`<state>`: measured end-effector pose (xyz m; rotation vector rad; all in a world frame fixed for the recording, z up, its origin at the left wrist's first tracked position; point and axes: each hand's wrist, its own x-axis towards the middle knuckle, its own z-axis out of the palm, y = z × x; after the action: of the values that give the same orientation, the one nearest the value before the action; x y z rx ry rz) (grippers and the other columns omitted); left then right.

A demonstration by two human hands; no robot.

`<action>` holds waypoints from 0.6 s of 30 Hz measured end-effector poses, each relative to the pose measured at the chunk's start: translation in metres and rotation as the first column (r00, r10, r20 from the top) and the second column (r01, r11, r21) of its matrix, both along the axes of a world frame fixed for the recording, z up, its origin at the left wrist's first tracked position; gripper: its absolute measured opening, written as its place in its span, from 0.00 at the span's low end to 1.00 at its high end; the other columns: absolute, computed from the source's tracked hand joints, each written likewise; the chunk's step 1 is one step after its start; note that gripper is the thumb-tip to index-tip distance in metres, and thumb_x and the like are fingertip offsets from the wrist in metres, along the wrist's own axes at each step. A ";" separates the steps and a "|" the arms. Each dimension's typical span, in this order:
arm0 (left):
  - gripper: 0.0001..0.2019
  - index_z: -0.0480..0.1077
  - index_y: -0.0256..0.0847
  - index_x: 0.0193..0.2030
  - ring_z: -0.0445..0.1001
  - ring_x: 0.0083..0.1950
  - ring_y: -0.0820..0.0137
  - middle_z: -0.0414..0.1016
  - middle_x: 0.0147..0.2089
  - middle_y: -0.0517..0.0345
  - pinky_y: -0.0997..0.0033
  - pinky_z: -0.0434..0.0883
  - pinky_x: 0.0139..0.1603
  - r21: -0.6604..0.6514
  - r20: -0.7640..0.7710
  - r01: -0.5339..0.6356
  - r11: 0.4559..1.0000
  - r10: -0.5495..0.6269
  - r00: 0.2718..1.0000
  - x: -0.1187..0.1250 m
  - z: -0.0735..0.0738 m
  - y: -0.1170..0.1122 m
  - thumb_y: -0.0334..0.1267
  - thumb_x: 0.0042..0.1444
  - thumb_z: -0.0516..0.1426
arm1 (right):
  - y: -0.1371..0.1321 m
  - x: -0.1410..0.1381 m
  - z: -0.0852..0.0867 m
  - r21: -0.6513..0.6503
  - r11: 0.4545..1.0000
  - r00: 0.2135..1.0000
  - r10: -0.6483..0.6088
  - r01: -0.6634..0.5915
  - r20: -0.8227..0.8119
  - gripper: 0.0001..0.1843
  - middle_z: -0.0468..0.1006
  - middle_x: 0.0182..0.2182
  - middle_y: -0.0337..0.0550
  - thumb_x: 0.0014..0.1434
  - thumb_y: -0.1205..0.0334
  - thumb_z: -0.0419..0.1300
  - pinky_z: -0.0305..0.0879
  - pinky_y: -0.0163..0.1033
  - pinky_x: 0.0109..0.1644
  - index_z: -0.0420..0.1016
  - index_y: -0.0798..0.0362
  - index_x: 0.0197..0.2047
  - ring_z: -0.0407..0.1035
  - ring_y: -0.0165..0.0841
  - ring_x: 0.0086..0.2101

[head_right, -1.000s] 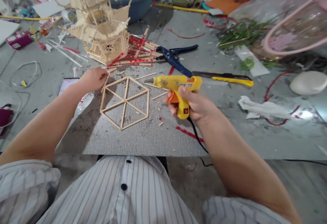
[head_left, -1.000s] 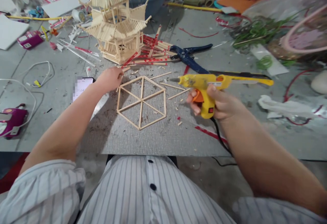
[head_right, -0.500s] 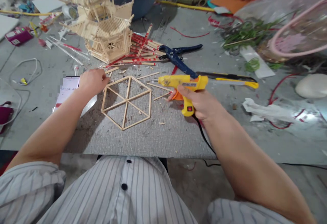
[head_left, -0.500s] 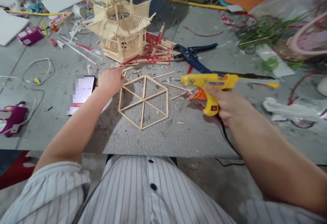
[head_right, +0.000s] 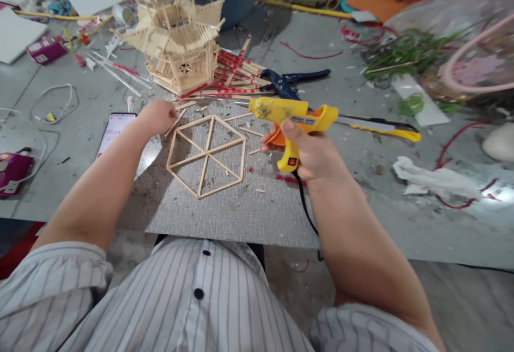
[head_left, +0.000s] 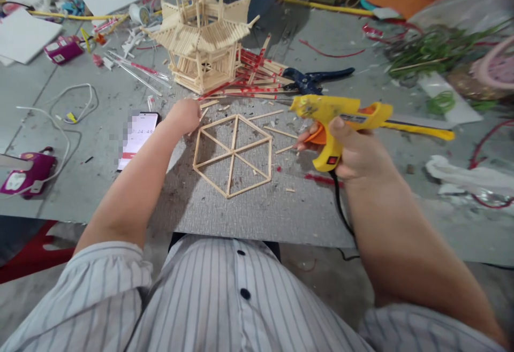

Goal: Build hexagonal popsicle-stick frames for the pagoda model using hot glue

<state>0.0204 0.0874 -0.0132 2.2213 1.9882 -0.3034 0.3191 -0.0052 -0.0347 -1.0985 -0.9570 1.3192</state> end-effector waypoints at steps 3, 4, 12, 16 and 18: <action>0.18 0.76 0.37 0.48 0.75 0.56 0.59 0.79 0.51 0.47 0.66 0.69 0.56 0.090 0.065 -0.102 0.991 0.096 0.993 -0.007 -0.003 0.002 0.26 0.56 0.50 | 0.006 0.003 -0.012 -0.042 0.998 0.997 -0.052 0.050 -0.049 0.31 0.76 0.22 0.39 0.26 0.40 0.78 0.75 0.36 0.24 0.77 0.53 0.27 0.73 0.31 0.22; 0.19 0.74 0.38 0.51 0.75 0.56 0.59 0.78 0.52 0.46 0.65 0.69 0.56 0.125 0.072 -0.135 0.983 0.126 0.989 -0.009 -0.004 0.003 0.26 0.57 0.48 | 0.007 0.004 -0.015 -0.047 0.997 0.996 -0.059 0.056 -0.059 0.31 0.76 0.22 0.39 0.26 0.39 0.78 0.76 0.36 0.24 0.76 0.54 0.27 0.73 0.31 0.22; 0.18 0.70 0.39 0.55 0.75 0.55 0.59 0.76 0.52 0.48 0.62 0.69 0.53 0.280 0.119 -0.197 0.940 0.170 0.978 0.002 0.002 -0.015 0.30 0.60 0.49 | 0.015 0.012 -0.030 -0.095 0.995 0.998 -0.034 0.029 -0.061 0.34 0.78 0.21 0.40 0.26 0.35 0.76 0.75 0.37 0.23 0.74 0.53 0.26 0.70 0.29 0.17; 0.15 0.76 0.40 0.47 0.75 0.53 0.58 0.78 0.49 0.49 0.62 0.71 0.53 0.174 0.074 -0.058 0.983 0.046 0.996 0.009 0.006 -0.019 0.36 0.60 0.50 | 0.018 0.019 -0.040 -0.091 0.996 0.999 -0.007 0.003 -0.042 0.32 0.79 0.24 0.41 0.32 0.35 0.74 0.76 0.41 0.26 0.72 0.52 0.28 0.71 0.31 0.19; 0.15 0.76 0.40 0.47 0.75 0.54 0.55 0.78 0.50 0.47 0.60 0.72 0.53 0.161 0.060 -0.077 0.984 0.068 0.996 0.011 0.004 -0.012 0.39 0.60 0.51 | 0.018 0.020 -0.044 -0.077 0.997 1.000 0.004 -0.006 -0.025 0.29 0.79 0.25 0.41 0.39 0.36 0.72 0.76 0.42 0.29 0.72 0.52 0.30 0.72 0.31 0.20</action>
<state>0.0310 0.0752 -0.0092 2.2173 2.1294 -0.0725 0.3394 0.0130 -0.0786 -1.1363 -0.8968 1.3803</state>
